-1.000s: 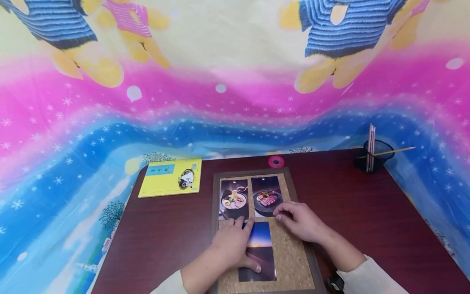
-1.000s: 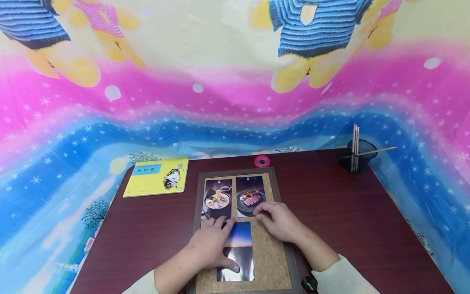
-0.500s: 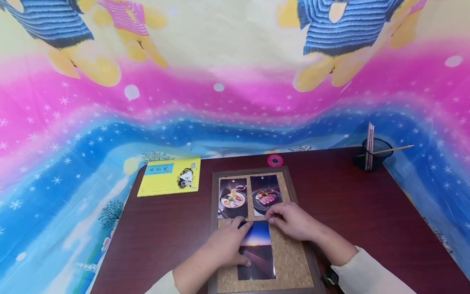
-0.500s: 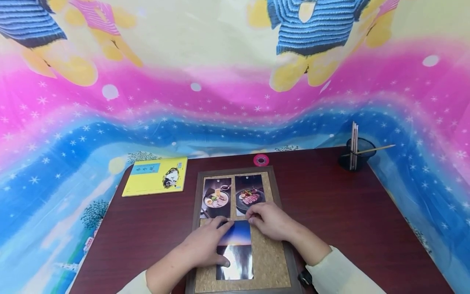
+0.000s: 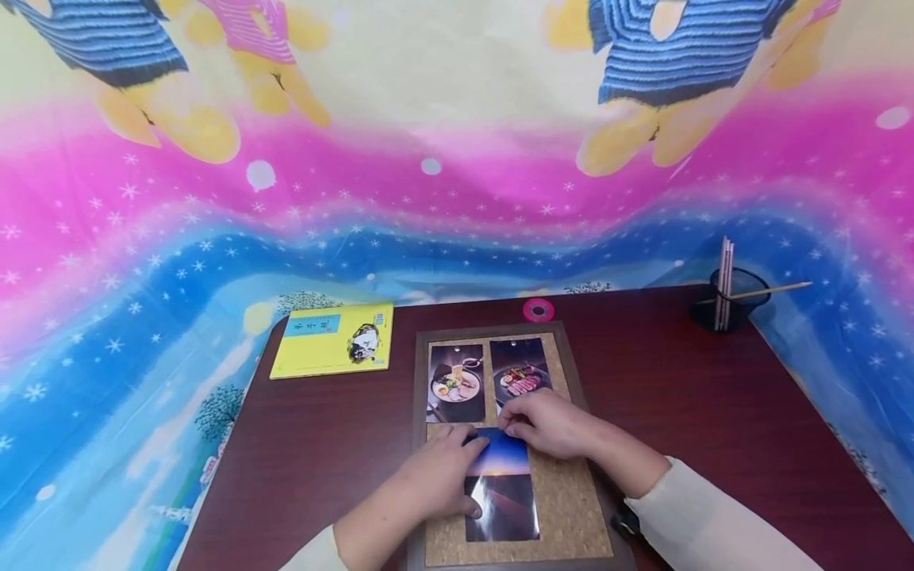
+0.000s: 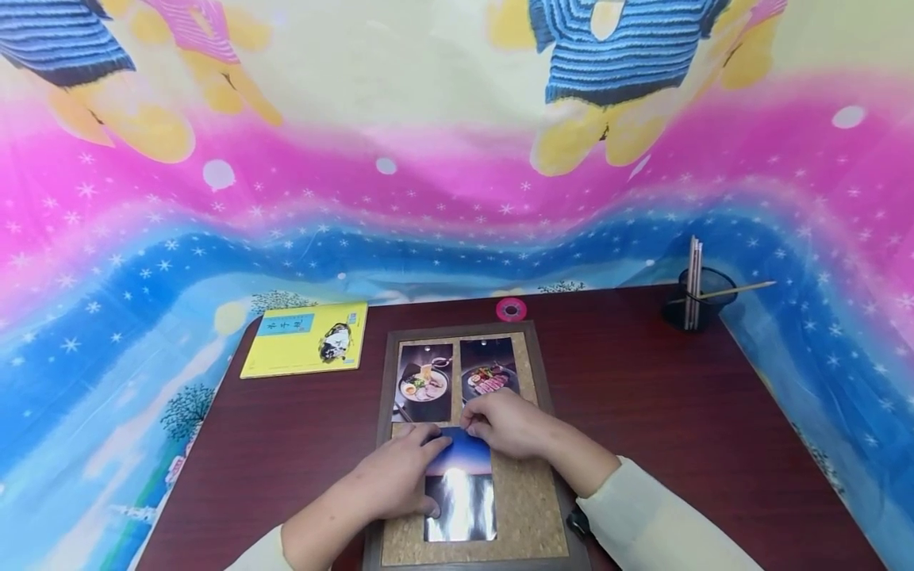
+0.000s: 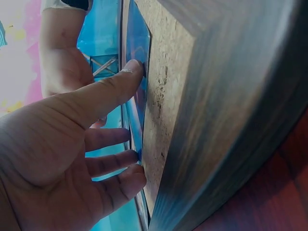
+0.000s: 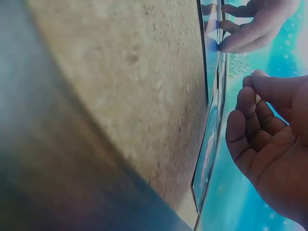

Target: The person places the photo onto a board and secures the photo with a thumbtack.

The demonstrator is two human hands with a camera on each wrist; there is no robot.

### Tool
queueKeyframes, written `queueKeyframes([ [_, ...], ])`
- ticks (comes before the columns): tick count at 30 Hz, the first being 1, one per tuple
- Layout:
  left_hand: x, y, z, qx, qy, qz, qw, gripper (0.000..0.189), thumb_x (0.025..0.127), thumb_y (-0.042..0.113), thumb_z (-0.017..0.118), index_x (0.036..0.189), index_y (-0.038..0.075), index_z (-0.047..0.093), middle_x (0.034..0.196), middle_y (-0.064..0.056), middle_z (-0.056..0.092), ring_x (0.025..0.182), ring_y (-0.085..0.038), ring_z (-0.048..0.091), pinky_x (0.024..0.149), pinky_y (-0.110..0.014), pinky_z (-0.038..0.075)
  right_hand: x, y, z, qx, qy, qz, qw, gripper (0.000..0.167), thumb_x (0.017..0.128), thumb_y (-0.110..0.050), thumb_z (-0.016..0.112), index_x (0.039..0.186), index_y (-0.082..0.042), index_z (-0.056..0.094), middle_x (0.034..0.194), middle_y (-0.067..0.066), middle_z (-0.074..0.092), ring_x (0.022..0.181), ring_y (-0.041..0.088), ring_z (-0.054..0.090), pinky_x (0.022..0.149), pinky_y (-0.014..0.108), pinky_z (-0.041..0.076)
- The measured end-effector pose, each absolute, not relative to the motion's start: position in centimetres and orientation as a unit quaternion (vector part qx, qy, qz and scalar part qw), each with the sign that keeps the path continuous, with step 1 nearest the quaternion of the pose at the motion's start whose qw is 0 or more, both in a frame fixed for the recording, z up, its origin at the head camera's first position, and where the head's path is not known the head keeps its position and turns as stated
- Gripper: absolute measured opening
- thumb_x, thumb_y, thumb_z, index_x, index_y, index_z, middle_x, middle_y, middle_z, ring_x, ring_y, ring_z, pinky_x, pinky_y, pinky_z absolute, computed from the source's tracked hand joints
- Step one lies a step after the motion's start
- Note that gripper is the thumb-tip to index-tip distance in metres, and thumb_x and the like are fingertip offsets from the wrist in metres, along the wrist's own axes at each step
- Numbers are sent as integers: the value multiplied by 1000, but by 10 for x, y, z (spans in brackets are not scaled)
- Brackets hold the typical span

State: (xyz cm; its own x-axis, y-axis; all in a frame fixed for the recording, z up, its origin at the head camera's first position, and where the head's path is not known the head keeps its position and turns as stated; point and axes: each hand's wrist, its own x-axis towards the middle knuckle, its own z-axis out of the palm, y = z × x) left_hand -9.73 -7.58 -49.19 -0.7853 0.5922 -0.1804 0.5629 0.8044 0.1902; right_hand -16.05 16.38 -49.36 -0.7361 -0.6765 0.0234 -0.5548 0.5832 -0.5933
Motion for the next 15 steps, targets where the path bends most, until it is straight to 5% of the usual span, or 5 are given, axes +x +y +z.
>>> queueKeyframes([
  [15,-100,-73,-495,303,944,45,122,97,73,64,87,149,11,58,151,-13,50,138,-32,48,114,-44,43,-176,139,-504,-342,880,-283,171,13,100,-11,68,98,-18,78,89,-14,70,78,1,61,77,29,55],
])
